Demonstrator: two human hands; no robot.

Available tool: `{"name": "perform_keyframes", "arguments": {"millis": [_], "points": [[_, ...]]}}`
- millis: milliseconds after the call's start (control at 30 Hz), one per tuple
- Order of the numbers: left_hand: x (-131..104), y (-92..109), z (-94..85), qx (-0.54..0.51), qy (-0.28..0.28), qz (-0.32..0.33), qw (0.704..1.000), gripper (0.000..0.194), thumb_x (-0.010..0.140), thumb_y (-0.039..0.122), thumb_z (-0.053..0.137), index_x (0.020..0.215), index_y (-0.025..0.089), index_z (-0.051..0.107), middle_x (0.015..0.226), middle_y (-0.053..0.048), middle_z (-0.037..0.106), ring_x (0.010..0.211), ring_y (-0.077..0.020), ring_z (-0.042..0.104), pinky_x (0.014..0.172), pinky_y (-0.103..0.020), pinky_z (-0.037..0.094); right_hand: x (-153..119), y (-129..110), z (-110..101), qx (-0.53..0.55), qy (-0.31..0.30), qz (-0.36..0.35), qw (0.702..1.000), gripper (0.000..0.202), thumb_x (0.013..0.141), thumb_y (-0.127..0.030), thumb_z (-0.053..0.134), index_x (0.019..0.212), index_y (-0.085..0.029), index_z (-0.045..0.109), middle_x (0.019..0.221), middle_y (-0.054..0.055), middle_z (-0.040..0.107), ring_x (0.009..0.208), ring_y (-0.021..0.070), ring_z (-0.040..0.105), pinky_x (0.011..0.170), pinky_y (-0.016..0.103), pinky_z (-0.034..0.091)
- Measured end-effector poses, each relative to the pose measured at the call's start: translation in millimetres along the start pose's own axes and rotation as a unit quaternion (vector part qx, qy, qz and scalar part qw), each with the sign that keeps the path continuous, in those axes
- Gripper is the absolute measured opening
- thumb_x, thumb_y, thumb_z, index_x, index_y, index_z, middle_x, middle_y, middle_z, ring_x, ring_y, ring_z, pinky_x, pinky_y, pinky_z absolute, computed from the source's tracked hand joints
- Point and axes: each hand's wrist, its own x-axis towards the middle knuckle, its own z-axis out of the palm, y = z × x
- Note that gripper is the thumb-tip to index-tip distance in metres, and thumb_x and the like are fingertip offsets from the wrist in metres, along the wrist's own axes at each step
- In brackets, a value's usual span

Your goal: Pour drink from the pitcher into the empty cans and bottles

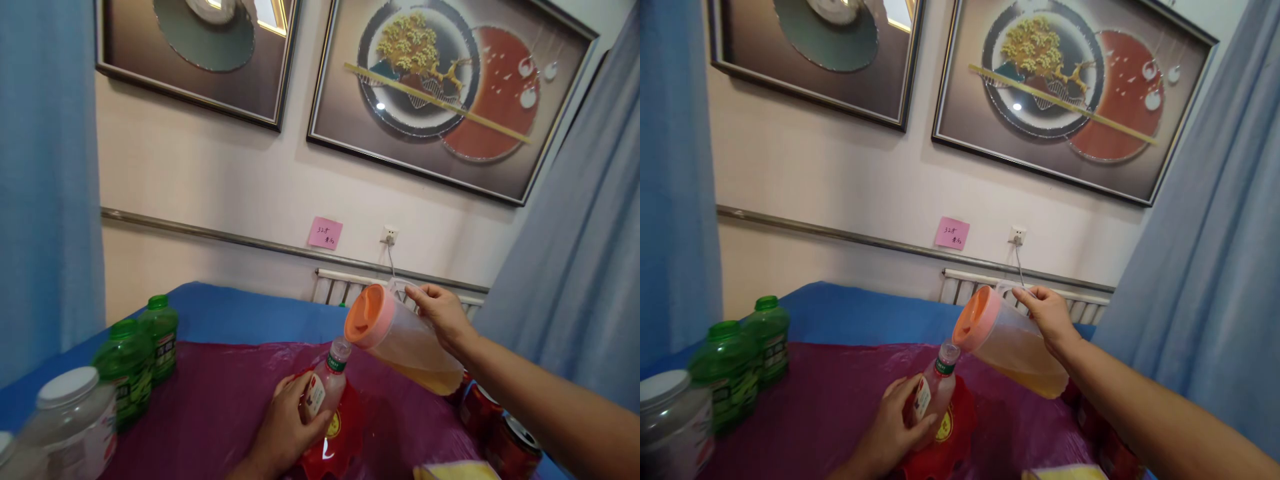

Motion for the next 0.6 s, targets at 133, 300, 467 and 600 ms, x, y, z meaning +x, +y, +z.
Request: {"name": "perform_keyframes", "arguments": {"millis": [133,300,467,600], "points": [[1.0,-3.7,1.6,-0.009,-0.001,-0.004,1.000,0.053,0.069,0.034,0.078,0.120,0.022,0.070,0.119,-0.011,0.074,0.116,-0.0345,0.064,0.102,-0.049,0.053,0.1,-0.2,0.0,0.002,0.000,0.000,1.000,0.058,0.055,-0.076,0.079,0.058,-0.022,0.058,0.048,-0.002,0.049,0.046,0.0128,0.041,0.049,0.028,0.030],[1.9,-0.4,-0.6,-0.010,0.003,-0.002,1.000,0.050,0.068,0.033,0.078,0.117,0.023,0.071,0.117,-0.011,0.075,0.114,-0.0347,0.065,0.101,-0.049,0.054,0.0,0.6,0.4,0.008,0.000,0.005,1.000,0.057,0.055,-0.074,0.080,0.057,-0.021,0.059,0.049,-0.002,0.049,0.047,0.0126,0.040,0.049,0.027,0.031],[1.4,0.4,-1.1,-0.008,0.007,0.005,1.000,0.050,0.068,0.032,0.078,0.117,0.024,0.071,0.114,-0.009,0.076,0.112,-0.0338,0.065,0.101,-0.048,0.053,-0.4,-0.7,0.6,0.014,0.000,0.012,1.000,0.056,0.055,-0.072,0.081,0.057,-0.022,0.058,0.049,-0.003,0.048,0.048,0.0124,0.040,0.050,0.027,0.031],[1.5,-0.9,0.0,-0.001,0.010,0.008,1.000,0.049,0.068,0.032,0.078,0.116,0.024,0.071,0.115,-0.009,0.076,0.112,-0.0343,0.065,0.101,-0.049,0.053,-1.0,-2.2,0.7,0.015,0.001,0.014,1.000,0.057,0.054,-0.074,0.081,0.056,-0.022,0.056,0.049,-0.003,0.047,0.048,0.0121,0.039,0.049,0.027,0.030]]}}
